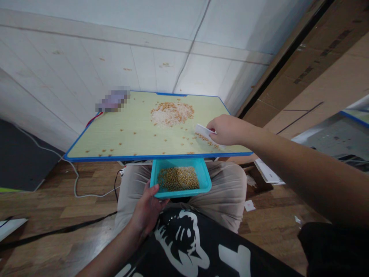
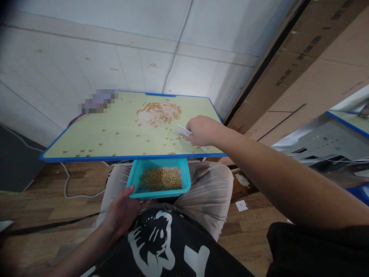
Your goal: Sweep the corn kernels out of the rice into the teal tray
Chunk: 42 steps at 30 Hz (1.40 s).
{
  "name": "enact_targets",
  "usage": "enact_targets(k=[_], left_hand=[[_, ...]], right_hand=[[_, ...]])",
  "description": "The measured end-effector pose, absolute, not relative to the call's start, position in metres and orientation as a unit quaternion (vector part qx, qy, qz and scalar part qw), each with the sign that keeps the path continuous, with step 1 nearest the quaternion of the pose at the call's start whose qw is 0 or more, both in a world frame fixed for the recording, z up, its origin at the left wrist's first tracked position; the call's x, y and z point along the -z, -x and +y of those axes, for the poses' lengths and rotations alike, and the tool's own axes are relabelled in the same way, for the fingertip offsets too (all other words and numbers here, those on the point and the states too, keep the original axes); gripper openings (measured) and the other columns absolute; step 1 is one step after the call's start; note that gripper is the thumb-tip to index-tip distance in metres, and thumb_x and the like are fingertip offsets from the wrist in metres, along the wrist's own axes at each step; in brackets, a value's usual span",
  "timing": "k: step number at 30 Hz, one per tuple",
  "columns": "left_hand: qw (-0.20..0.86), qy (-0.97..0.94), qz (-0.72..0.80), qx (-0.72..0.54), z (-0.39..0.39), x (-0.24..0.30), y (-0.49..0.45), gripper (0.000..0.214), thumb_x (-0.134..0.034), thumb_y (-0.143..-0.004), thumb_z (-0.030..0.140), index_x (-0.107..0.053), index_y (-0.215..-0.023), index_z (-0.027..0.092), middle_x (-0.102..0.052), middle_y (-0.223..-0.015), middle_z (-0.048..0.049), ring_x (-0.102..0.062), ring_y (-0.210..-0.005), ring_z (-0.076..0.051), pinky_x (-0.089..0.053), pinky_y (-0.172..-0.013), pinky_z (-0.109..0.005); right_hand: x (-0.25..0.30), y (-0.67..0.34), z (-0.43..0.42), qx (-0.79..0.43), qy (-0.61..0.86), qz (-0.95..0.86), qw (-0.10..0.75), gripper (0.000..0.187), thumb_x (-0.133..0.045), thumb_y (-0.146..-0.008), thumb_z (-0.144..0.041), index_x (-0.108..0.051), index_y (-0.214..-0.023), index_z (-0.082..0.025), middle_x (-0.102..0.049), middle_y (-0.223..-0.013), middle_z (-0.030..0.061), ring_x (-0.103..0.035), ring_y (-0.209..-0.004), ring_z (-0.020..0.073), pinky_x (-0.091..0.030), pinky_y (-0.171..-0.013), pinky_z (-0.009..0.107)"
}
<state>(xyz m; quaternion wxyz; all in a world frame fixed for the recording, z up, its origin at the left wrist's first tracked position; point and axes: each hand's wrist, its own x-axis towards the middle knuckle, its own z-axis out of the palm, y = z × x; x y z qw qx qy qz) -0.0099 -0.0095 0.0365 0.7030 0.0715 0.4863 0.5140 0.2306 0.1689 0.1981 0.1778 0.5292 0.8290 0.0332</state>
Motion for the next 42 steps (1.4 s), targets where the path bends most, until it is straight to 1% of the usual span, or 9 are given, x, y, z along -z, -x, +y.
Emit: enact_targets(k=[3,8,11,15,18,22,28,36,42], left_hand=[[0.705,-0.071,0.477,-0.52,-0.009,-0.037,0.009,0.065,-0.09,-0.069,0.041,-0.068,-0.128,0.027,-0.077,-0.134,-0.0117,-0.058,-0.141,-0.042,-0.048,-0.106,-0.051],[0.705,-0.076,0.484,-0.512,-0.007,-0.037,0.008,0.072,-0.09,-0.067,0.042,-0.066,-0.133,0.028,-0.074,-0.141,-0.0119,-0.053,-0.147,-0.045,-0.046,-0.108,-0.053],[0.705,-0.08,0.485,-0.511,-0.008,-0.035,0.008,0.07,-0.089,-0.068,0.043,-0.065,-0.132,0.027,-0.073,-0.141,-0.0132,-0.051,-0.148,-0.046,-0.045,-0.108,-0.053],[0.71,-0.081,0.48,-0.509,-0.008,-0.034,0.008,0.065,-0.088,-0.07,0.042,-0.065,-0.129,0.026,-0.073,-0.139,-0.0129,-0.053,-0.145,-0.043,-0.044,-0.107,-0.051],[0.714,-0.084,0.474,-0.508,-0.008,-0.034,0.008,0.062,-0.088,-0.072,0.041,-0.066,-0.128,0.026,-0.074,-0.137,-0.0119,-0.055,-0.143,-0.041,-0.045,-0.106,-0.05],[0.719,-0.084,0.473,-0.503,-0.007,-0.032,0.009,0.066,-0.087,-0.073,0.041,-0.063,-0.133,0.025,-0.072,-0.141,-0.0115,-0.055,-0.143,-0.04,-0.047,-0.105,-0.048],[0.724,-0.079,0.469,-0.5,-0.006,-0.028,0.01,0.075,-0.085,-0.075,0.04,-0.057,-0.143,0.026,-0.068,-0.149,-0.0128,-0.055,-0.146,-0.039,-0.048,-0.107,-0.049],[0.727,-0.075,0.463,-0.502,-0.004,-0.031,0.006,0.07,-0.082,-0.076,0.036,-0.058,-0.14,0.024,-0.068,-0.149,-0.0132,-0.058,-0.143,-0.037,-0.05,-0.106,-0.048],[0.72,-0.067,0.472,-0.504,-0.003,-0.031,0.006,0.071,-0.083,-0.074,0.035,-0.058,-0.14,0.024,-0.07,-0.144,-0.0126,-0.06,-0.138,-0.037,-0.051,-0.103,-0.046]], right_hand=[[-0.197,-0.225,0.168,-0.028,-0.535,0.826,0.176,0.033,-0.059,-0.094,-0.024,-0.085,-0.112,-0.017,-0.082,-0.1,0.0149,-0.071,-0.086,0.0255,-0.044,-0.071,0.033],[-0.196,-0.213,0.164,-0.028,-0.545,0.821,0.166,0.032,-0.061,-0.092,-0.024,-0.085,-0.11,-0.014,-0.082,-0.096,0.0176,-0.074,-0.087,0.0275,-0.048,-0.073,0.034],[-0.196,-0.204,0.159,-0.028,-0.55,0.819,0.162,0.034,-0.06,-0.092,-0.024,-0.085,-0.111,-0.013,-0.083,-0.098,0.0193,-0.075,-0.088,0.0278,-0.049,-0.073,0.034],[-0.197,-0.193,0.153,-0.019,-0.562,0.812,0.159,0.035,-0.062,-0.092,-0.024,-0.085,-0.114,-0.009,-0.083,-0.102,0.0222,-0.076,-0.091,0.0288,-0.05,-0.073,0.034],[-0.198,-0.187,0.151,-0.02,-0.567,0.809,0.153,0.035,-0.062,-0.093,-0.026,-0.085,-0.115,-0.01,-0.083,-0.102,0.0213,-0.076,-0.091,0.0282,-0.049,-0.071,0.033],[-0.197,-0.18,0.151,-0.02,-0.574,0.805,0.146,0.035,-0.063,-0.093,-0.027,-0.085,-0.115,-0.011,-0.084,-0.102,0.0195,-0.077,-0.091,0.0277,-0.049,-0.07,0.032],[-0.196,-0.172,0.153,-0.008,-0.572,0.81,0.129,0.039,-0.064,-0.092,-0.028,-0.085,-0.115,-0.006,-0.083,-0.102,0.0229,-0.078,-0.093,0.0301,-0.051,-0.073,0.034],[-0.198,-0.169,0.155,0.002,-0.576,0.81,0.112,0.04,-0.066,-0.091,-0.029,-0.084,-0.118,-0.006,-0.083,-0.095,0.0212,-0.077,-0.089,0.0288,-0.051,-0.073,0.034],[-0.206,-0.188,0.159,-0.01,-0.576,0.81,0.105,0.037,-0.064,-0.09,-0.028,-0.086,-0.11,-0.006,-0.081,-0.09,0.0208,-0.075,-0.084,0.0276,-0.051,-0.073,0.035]])
